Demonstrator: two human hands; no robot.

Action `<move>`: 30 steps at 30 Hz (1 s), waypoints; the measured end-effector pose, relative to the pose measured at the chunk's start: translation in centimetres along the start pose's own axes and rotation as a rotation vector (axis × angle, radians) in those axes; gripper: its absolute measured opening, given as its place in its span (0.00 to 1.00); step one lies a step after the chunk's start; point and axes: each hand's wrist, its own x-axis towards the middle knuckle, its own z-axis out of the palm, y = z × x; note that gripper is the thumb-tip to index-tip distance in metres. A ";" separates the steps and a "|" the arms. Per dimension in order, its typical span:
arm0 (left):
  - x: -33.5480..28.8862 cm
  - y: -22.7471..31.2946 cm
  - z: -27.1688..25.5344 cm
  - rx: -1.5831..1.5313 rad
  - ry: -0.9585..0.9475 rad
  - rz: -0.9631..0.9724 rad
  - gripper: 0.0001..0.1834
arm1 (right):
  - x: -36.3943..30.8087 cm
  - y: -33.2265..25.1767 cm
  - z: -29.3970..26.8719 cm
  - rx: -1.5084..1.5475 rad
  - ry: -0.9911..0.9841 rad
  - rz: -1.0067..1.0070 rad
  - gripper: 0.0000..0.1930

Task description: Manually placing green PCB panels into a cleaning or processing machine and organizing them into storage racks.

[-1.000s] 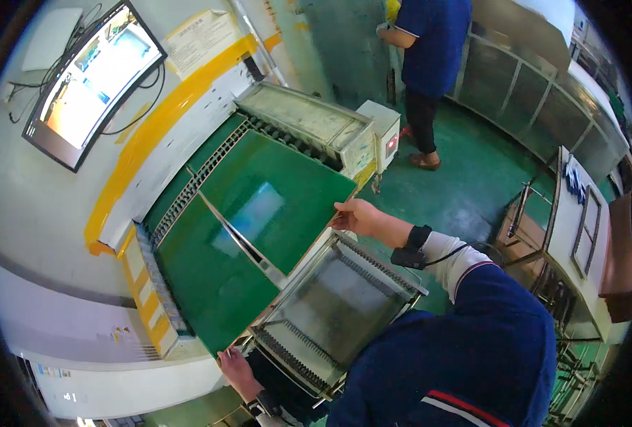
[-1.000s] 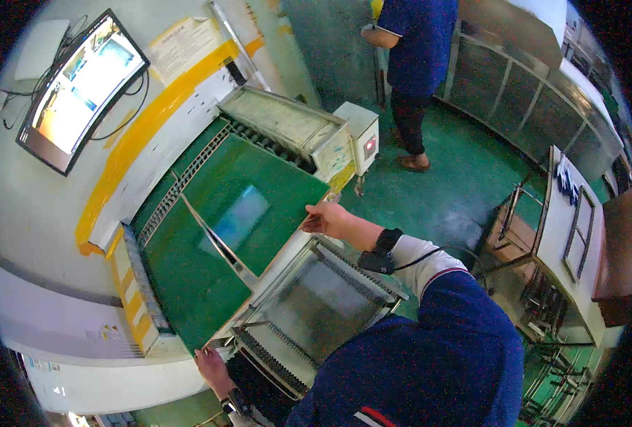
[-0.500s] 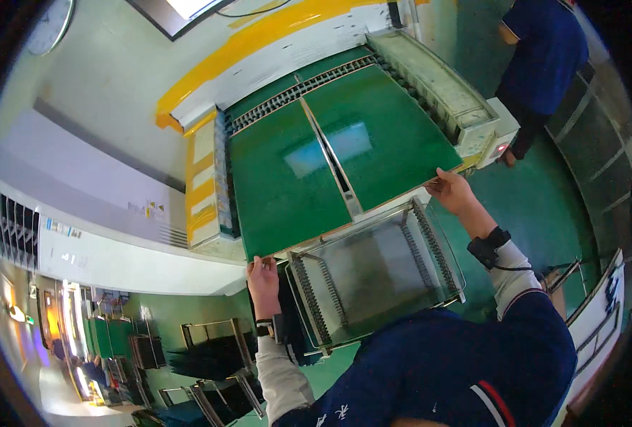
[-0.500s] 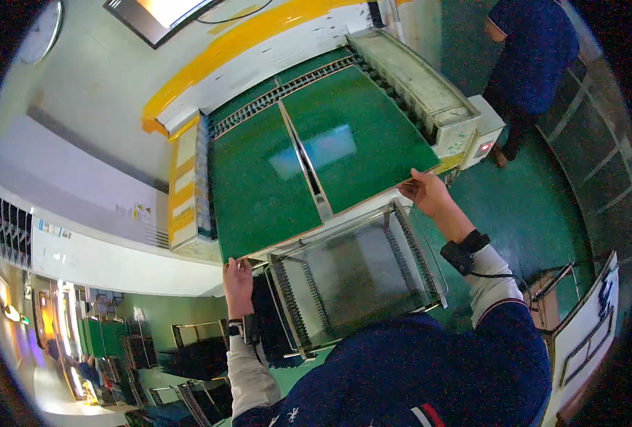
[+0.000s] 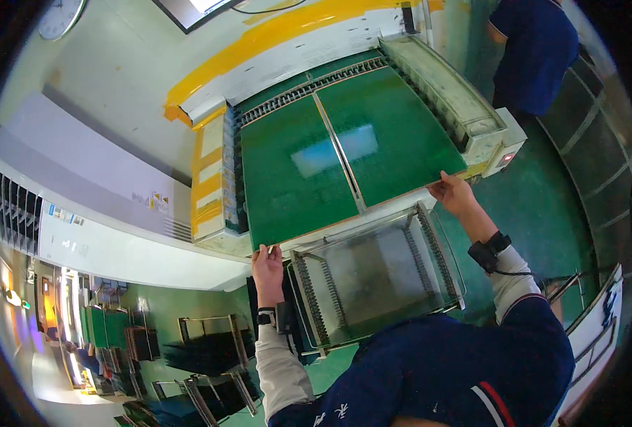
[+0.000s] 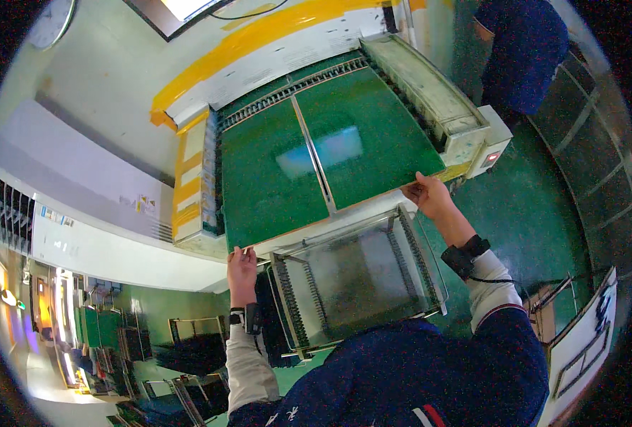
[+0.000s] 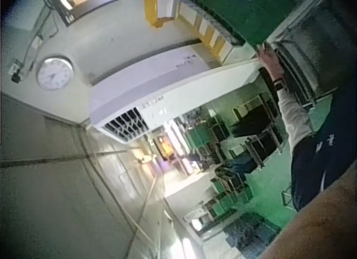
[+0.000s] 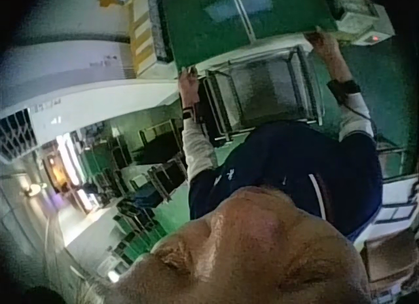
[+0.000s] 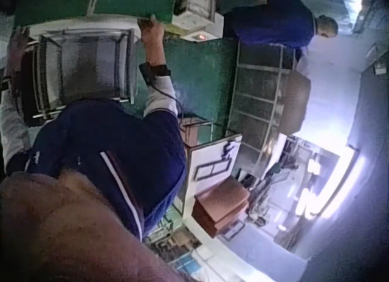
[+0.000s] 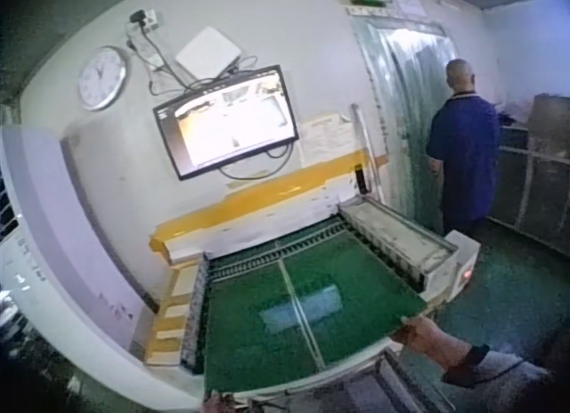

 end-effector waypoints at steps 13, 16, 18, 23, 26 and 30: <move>1.1 -0.7 2.2 0.035 0.008 0.043 0.06 | 0.8 -0.3 2.3 -0.020 0.070 -0.018 0.09; 1.7 0.0 2.1 0.078 0.040 0.051 0.06 | 0.1 -0.8 2.6 -0.109 -0.012 -0.031 0.11; 2.3 0.4 2.5 0.130 0.039 0.027 0.06 | 1.4 -1.2 1.9 -0.138 0.050 0.029 0.13; 2.4 1.2 3.9 0.212 0.077 -0.056 0.08 | 1.8 -1.5 2.2 -0.232 0.105 0.163 0.17; 2.4 1.5 3.5 0.235 0.093 -0.047 0.08 | 1.9 -1.3 1.9 -0.251 0.075 0.180 0.17; 1.9 1.8 1.9 0.205 0.119 0.004 0.09 | 0.5 -1.4 3.5 -0.476 0.003 0.230 0.15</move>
